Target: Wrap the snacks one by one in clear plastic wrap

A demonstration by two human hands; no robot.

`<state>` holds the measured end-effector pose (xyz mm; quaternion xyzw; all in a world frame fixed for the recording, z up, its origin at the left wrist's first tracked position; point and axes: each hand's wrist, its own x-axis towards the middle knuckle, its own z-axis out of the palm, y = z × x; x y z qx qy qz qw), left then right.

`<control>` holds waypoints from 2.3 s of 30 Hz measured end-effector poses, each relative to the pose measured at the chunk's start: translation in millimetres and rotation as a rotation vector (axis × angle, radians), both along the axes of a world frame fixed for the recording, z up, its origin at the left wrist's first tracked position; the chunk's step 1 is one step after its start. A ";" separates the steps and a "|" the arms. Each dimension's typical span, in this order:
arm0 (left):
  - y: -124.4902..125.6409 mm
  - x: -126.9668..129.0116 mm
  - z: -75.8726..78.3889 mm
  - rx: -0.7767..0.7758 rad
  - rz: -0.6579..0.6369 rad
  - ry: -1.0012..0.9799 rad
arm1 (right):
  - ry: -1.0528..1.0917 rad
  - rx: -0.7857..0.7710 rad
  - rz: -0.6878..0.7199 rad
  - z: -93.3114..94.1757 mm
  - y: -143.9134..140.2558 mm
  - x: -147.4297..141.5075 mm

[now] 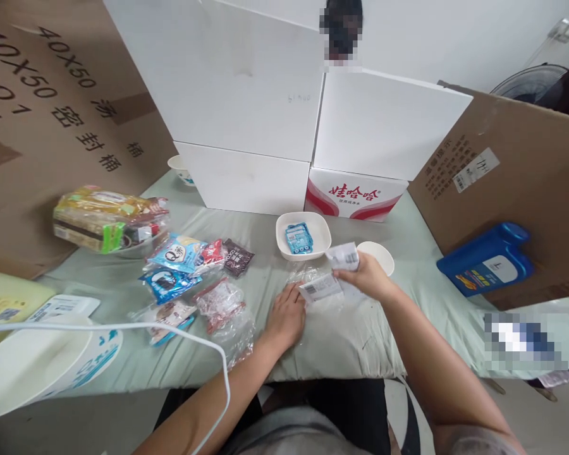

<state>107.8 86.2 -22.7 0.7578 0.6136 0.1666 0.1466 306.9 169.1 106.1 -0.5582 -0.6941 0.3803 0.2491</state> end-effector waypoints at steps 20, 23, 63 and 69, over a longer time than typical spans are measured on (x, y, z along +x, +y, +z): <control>-0.2 -6.7 -5.4 0.139 -0.054 -0.071 | -0.276 0.218 -0.027 -22.5 99.0 -86.4; 0.7 -7.0 -4.4 0.166 -0.036 -0.078 | -0.357 0.342 0.466 -32.8 47.1 -59.6; -50.8 -41.9 42.7 -0.172 0.227 -0.736 | 0.100 -0.150 0.035 -66.5 -131.5 94.8; -19.7 -22.8 36.5 -0.091 0.343 -0.129 | 0.143 -0.182 -0.466 -103.7 -116.2 94.6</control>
